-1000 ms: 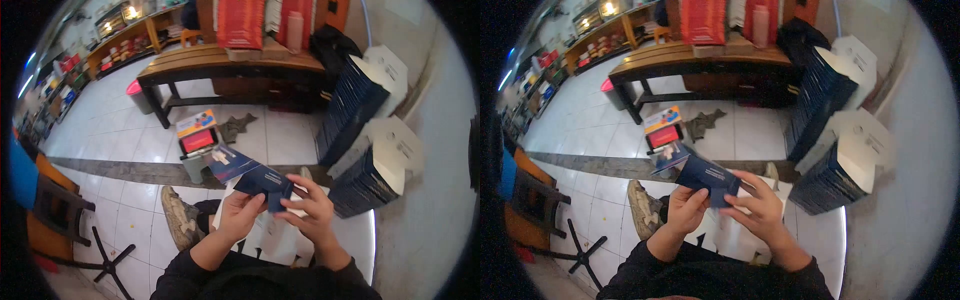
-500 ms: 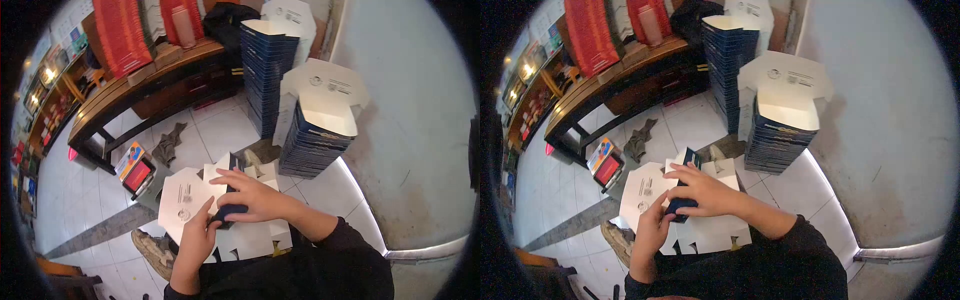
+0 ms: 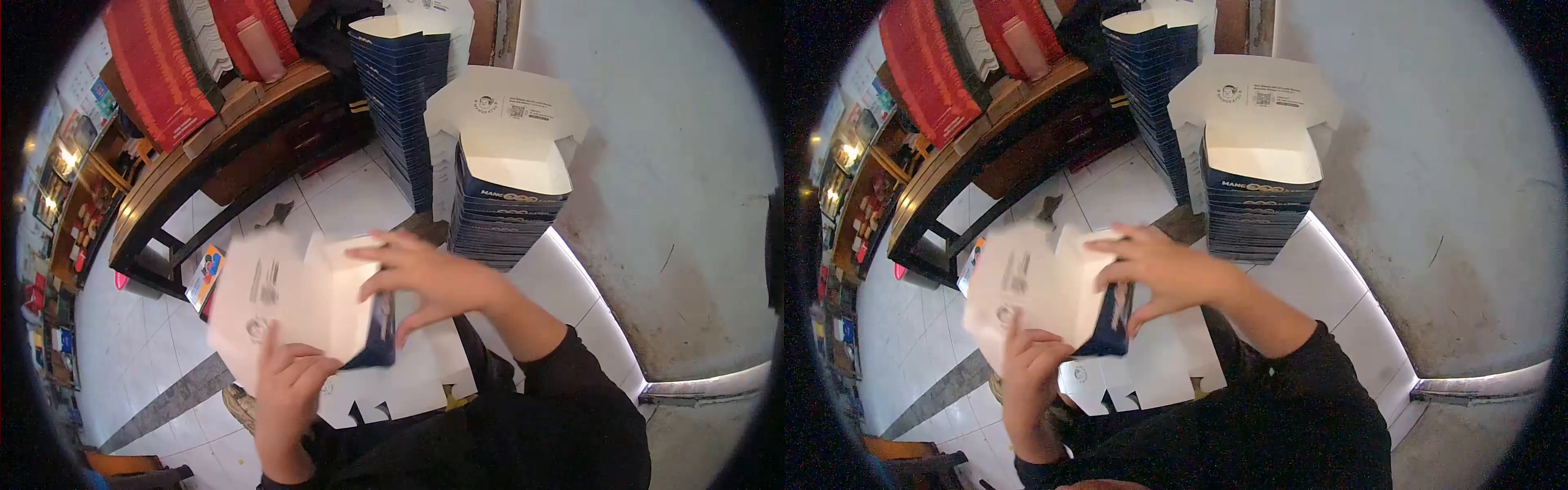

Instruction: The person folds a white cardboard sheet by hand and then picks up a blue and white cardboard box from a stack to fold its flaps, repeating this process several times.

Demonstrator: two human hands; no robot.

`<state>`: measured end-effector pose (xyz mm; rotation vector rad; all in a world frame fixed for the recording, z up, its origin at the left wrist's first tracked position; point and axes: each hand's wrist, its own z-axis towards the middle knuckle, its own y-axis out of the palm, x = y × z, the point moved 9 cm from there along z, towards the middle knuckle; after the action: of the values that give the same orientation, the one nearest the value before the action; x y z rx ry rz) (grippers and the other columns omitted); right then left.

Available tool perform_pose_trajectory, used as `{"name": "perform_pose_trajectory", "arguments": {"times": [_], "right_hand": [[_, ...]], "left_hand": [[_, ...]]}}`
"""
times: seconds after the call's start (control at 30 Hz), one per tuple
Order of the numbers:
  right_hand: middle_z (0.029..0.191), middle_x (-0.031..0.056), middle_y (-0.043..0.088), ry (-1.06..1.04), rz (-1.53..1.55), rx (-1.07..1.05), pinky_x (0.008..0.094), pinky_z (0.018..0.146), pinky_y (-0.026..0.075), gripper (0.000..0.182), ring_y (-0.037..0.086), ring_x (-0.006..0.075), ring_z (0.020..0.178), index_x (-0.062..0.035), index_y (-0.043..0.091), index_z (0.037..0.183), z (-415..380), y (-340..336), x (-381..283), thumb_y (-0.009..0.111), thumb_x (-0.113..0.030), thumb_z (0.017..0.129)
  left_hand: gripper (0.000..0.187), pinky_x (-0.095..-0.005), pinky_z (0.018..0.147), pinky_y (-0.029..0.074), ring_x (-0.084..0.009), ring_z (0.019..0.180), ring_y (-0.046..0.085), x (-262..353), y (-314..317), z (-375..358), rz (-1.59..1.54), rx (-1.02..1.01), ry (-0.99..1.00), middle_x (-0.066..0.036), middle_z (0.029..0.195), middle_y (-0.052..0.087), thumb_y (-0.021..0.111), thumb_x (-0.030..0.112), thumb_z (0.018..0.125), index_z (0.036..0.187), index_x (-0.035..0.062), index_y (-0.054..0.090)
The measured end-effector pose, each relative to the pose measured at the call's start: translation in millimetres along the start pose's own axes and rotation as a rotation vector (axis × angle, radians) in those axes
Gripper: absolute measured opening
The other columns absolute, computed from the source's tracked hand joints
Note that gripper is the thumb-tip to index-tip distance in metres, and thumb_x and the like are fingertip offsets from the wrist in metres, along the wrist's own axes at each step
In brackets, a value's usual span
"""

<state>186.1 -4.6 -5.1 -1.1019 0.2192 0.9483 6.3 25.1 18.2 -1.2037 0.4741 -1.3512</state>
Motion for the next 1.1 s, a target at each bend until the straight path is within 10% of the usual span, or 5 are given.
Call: {"name": "perform_pose_trajectory", "arguments": {"times": [0.1, 0.27, 0.4, 0.8, 1.1], "right_hand": [[0.144, 0.0167, 0.044, 0.111, -0.293, 0.04, 0.0439, 0.104, 0.037, 0.03, 0.045, 0.0385, 0.126, -0.0105, 0.063, 0.089, -22.2, -50.0, 8.2, 0.081, -0.018, 0.067], [0.132, 0.0158, 0.055, 0.05, -0.642, 0.534, 0.0368, 0.076, 0.049, 0.024, 0.059, 0.0308, 0.088, -0.0063, 0.056, 0.08, -74.3, -145.9, -43.2, 0.077, -0.008, 0.068], [0.103, 0.0131, 0.061, 0.079, -0.834, 0.715, 0.0369, 0.073, 0.045, 0.022, 0.055, 0.0302, 0.082, -0.004, 0.056, 0.079, -114.9, -178.4, -18.1, 0.076, -0.007, 0.069], [0.06, 0.0009, 0.045, 0.154, -0.949, 0.723, 0.0351, 0.066, 0.032, 0.039, 0.04, 0.0228, 0.065, -0.0094, 0.054, 0.06, -176.3, -196.2, 29.3, 0.077, -0.038, 0.071], [0.126, 0.0172, 0.048, 0.126, -0.291, 1.329, 0.0383, 0.097, 0.04, 0.056, 0.052, 0.0278, 0.111, -0.0014, 0.055, 0.112, -199.7, -208.5, 72.8, 0.042, -0.053, 0.096]], "left_hand": [[0.017, -0.0581, 0.108, 0.03, -0.0235, 0.097, 0.063, 14.9, -23.2, 21.4, 0.28, -0.017, 0.194, -0.005, 0.084, 0.069, 0.076, 0.005, 0.068, 0.082, 0.01, 0.067], [0.059, -0.0477, 0.109, 0.032, -0.0365, 0.125, 0.047, 3.0, -72.7, 62.5, -0.142, 1.021, 0.254, -0.016, 0.131, 0.053, 0.081, 0.011, 0.068, 0.122, 0.0072, 0.055], [0.058, -0.0434, 0.102, 0.041, -0.0321, 0.123, 0.05, 58.5, 42.1, 176.3, -0.122, 0.292, 0.458, -0.013, 0.129, 0.055, 0.077, 0.006, 0.068, 0.122, 0.0076, 0.057], [0.035, -0.0385, 0.08, 0.048, -0.0305, 0.095, 0.059, 63.2, 137.5, 211.6, -0.178, 0.201, 0.678, -0.012, 0.098, 0.059, 0.076, 0.006, 0.071, 0.102, 0.0057, 0.061], [0.013, -0.0357, 0.078, 0.048, -0.0277, 0.091, 0.062, 48.9, 118.2, 228.4, -0.244, 0.118, 0.518, -0.008, 0.097, 0.066, 0.068, -0.002, 0.075, 0.085, 0.005, 0.066]]}}
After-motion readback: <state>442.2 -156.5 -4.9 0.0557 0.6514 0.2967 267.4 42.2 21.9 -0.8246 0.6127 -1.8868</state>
